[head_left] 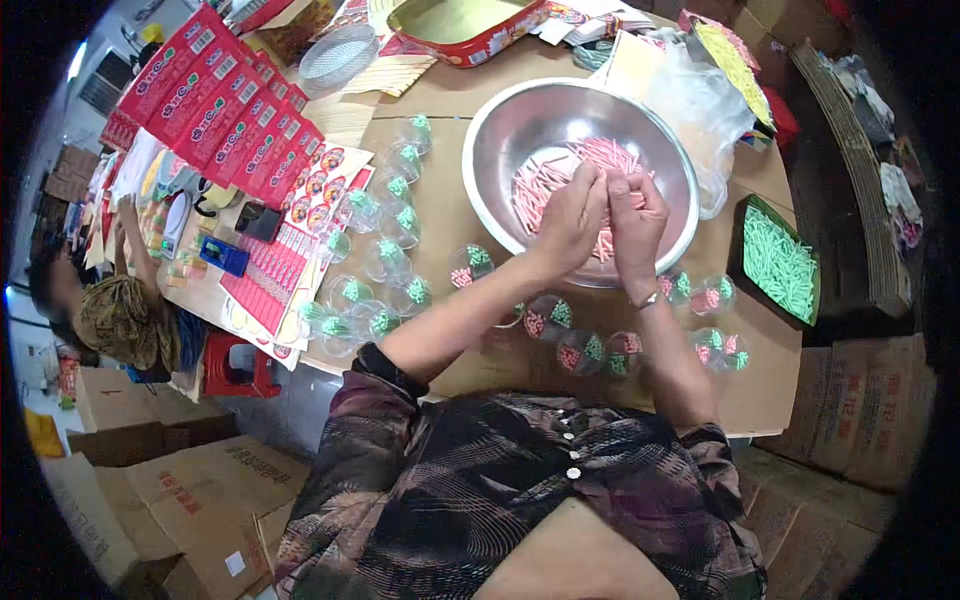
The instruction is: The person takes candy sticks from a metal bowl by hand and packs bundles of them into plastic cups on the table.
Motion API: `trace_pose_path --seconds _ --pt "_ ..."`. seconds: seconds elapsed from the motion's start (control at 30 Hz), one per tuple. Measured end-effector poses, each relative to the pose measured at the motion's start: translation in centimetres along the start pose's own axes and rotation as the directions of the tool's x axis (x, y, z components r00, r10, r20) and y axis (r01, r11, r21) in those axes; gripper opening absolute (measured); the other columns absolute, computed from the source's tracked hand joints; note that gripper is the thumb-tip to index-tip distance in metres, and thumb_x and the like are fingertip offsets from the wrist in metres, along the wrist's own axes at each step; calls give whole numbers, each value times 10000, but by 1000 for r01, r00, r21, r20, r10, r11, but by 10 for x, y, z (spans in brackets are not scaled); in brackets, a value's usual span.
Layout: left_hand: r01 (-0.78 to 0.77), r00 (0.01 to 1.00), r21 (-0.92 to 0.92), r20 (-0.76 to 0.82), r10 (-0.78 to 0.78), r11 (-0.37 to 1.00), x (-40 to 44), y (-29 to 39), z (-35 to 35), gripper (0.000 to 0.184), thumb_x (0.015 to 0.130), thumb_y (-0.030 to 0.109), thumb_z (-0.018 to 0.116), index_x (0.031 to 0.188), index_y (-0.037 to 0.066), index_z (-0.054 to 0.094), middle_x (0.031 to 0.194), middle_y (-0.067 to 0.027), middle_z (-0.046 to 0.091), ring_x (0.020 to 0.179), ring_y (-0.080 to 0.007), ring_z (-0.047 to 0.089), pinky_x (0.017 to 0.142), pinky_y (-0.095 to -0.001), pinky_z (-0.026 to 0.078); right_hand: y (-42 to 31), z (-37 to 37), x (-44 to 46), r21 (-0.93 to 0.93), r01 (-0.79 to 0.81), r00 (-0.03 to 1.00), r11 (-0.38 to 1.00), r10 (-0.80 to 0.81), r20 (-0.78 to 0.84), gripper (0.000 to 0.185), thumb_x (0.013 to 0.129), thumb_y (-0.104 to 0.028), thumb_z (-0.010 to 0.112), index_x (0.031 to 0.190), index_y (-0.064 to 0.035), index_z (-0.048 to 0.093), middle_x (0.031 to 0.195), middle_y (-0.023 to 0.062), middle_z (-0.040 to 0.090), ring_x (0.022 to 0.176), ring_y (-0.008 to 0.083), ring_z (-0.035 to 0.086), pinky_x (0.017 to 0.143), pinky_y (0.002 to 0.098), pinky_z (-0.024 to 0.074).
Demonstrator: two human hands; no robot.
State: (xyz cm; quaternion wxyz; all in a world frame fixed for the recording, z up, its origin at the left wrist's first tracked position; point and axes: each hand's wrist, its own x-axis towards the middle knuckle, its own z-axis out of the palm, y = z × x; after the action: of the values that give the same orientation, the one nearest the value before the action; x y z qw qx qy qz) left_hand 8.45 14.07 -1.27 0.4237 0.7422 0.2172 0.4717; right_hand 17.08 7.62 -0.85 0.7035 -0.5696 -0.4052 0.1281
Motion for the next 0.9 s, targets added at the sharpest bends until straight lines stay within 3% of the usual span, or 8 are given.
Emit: trace_pose_path --seconds 0.13,0.2,0.27,0.33,0.47,0.63,0.77,0.9 --pt "72 996 466 21 -92 882 60 -40 -75 330 836 229 644 1079 34 537 879 -112 584 763 -210 558 697 -343 479 -24 -22 3 -46 -179 968 983 185 170 201 899 -164 644 743 -62 568 640 -16 558 472 58 458 462 172 399" --pt "115 992 882 -126 -6 457 94 -98 -131 609 740 269 726 1246 32 485 1057 -168 586 970 -294 573 841 -415 488 -41 -31 -12 -17 -458 784 889 413 463 202 919 -112 597 737 -62 527 614 19 592 456 63 528 406 176 420" --pt "367 853 898 -222 -473 241 116 -112 -171 695 641 287 751 1226 7 501 1173 -215 530 1094 -342 514 875 -471 461 -22 -29 -36 -6 -85 744 996 67 664 151 862 -61 639 741 -32 553 653 42 607 468 70 532 414 177 404" --pt "318 690 931 -99 -717 178 127 -142 -193 625 605 274 745 1147 12 578 1154 -248 542 1048 -350 543 873 -466 456 -76 -13 -57 -96 -230 511 968 204 835 184 830 -50 663 690 -32 544 646 13 571 483 69 469 460 190 363" --pt "403 779 861 -144 -611 310 126 -165 -200 560 593 252 739 1057 -35 611 1058 -242 598 963 -361 594 832 -424 492 -69 2 -81 -36 -297 198 954 98 975 254 875 -122 658 674 -43 524 558 -17 471 492 84 367 469 236 324" --pt "330 935 617 -319 -157 715 126 -134 -203 652 599 246 769 1147 -4 520 1010 -186 559 883 -331 588 803 -380 497 -74 9 -80 -91 -380 83 920 132 988 295 938 -150 588 678 -39 506 568 -26 452 502 69 341 475 231 307" --pt "162 942 32 -301 -145 986 98 -63 -197 613 654 99 754 1194 24 474 1022 -145 540 901 -239 565 795 -334 489 -75 9 -86 -179 -463 14 868 209 978 318 977 -203 520 703 -41 520 644 -11 512 555 68 405 517 220 341" --pt "238 925 -658 -70 -372 714 28 -4 -168 607 695 -60 692 1248 -5 449 1074 -153 554 929 -218 588 817 -293 512 -76 -1 -105 -153 -630 98 761 274 957 304 987 -206 494 736 -41 538 687 9 570 587 72 485 546 200 392"
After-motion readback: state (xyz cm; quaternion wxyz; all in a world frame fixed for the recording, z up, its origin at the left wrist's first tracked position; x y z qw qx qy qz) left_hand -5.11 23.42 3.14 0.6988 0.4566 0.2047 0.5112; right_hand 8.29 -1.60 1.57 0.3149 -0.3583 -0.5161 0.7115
